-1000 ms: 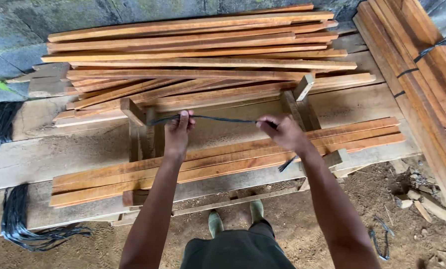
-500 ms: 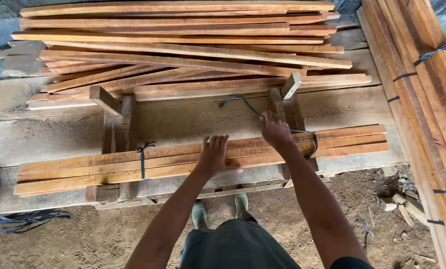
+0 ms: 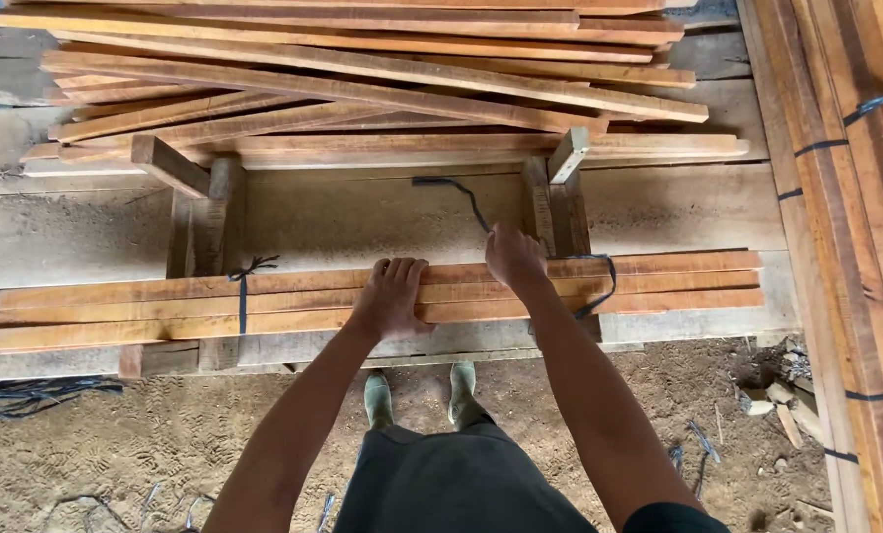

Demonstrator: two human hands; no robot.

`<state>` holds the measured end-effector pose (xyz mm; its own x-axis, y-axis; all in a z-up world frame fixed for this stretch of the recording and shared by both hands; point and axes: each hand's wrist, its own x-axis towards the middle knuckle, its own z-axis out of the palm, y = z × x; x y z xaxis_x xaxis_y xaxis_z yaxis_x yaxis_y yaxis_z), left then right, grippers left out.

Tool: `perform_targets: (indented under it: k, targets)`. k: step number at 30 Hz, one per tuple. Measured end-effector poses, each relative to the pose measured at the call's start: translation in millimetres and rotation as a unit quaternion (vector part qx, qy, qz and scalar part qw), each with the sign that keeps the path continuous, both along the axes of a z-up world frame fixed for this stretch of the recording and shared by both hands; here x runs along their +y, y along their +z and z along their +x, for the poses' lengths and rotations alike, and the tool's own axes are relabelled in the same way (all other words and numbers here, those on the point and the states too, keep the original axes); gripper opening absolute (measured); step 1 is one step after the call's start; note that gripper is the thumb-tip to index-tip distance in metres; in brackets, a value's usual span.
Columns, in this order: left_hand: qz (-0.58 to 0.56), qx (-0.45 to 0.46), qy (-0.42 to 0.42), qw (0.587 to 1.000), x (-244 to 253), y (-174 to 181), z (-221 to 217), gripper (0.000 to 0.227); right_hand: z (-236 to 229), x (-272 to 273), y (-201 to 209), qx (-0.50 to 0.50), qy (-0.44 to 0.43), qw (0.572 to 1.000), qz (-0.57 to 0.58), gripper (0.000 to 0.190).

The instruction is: Bundling long wood pieces together using plastic straps.

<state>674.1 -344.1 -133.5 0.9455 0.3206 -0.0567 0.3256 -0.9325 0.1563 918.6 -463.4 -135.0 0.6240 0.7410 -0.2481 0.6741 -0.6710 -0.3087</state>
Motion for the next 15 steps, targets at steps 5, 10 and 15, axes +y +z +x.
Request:
perform_targets:
  k: [5, 10, 15]
  targets:
    - [-0.007, 0.017, 0.011, 1.0, -4.2, 7.5, 1.3, 0.121, 3.8, 0.3, -0.2, 0.035, 0.027, 0.999, -0.02, 0.041]
    - [0.009, -0.044, -0.003, 0.999, -14.7, 14.7, -11.1, 0.117, 10.0, 1.0, 0.7, 0.064, 0.043, 0.997, -0.013, 0.043]
    - [0.126, -0.275, -0.074, 0.95, -46.4, 6.4, -19.7, 0.072, 26.4, 5.5, -8.9, 0.1, 0.061, 0.992, -0.047, 0.037]
